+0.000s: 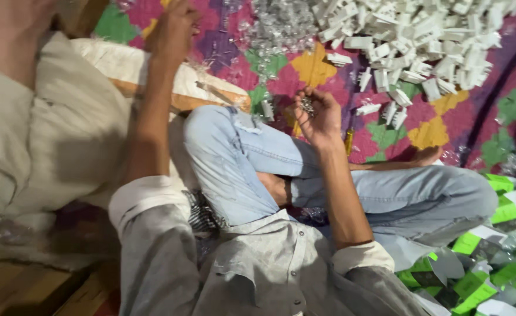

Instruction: The person sits on a patterned floor mat and repeatedly picks up small white plastic electrical components and metal screws. They insert the screws into the components by hand and place the assembled units onto a growing pile on the floor.

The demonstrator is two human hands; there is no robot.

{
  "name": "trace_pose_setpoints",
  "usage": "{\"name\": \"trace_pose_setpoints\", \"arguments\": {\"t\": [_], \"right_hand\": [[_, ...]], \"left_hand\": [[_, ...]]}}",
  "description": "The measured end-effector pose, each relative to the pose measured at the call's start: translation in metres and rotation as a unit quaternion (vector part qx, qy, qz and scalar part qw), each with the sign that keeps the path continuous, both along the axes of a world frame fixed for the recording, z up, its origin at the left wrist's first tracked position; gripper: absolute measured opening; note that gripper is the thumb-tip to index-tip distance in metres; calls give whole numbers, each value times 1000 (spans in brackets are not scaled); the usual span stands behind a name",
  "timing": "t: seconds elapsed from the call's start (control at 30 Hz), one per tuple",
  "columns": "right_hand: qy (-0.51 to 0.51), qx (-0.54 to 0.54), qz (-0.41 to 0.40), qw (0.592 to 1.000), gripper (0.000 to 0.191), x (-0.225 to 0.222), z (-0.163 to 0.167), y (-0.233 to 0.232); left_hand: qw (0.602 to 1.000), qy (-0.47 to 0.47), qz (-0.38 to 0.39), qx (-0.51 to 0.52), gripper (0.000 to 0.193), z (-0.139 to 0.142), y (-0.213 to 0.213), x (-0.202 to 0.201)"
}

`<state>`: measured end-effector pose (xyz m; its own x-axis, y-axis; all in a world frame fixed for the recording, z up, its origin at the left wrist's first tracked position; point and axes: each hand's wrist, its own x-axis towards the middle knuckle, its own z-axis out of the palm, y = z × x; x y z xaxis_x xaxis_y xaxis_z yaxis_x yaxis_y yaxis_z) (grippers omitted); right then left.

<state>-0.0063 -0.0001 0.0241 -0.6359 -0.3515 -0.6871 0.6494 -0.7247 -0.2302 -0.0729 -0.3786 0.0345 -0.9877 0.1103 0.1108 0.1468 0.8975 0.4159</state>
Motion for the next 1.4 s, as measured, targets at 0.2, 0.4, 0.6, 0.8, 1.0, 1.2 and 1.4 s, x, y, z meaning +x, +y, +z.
{"name": "trace_pose_setpoints", "arguments": {"t": [0.2,0.4,0.6,0.8,1.0,1.2,1.4], "right_hand": [[4,-7,6,1000,18,2,0,-10],[11,-2,1,1000,17,6,16,-16],[5,5,-2,1000,18,10,27,-19],[5,-3,0,1000,17,10,25,-19],[20,-6,5,1000,18,10,22,-12],[34,1,10,999,19,10,26,-14],[14,27,9,999,26,17,22,-16]], "left_hand": [[991,88,5,-98,10,-4,-4,11],[987,64,-48,-136,20,15,6,13],[994,-4,-7,-112,39,37,19,9],[991,-101,41,-80,29,36,18,2],[992,-87,69,63,15,36,23,-6],[977,-113,-48,175,13,62,83,7],[957,-131,-219,138,18,81,193,54]]}}
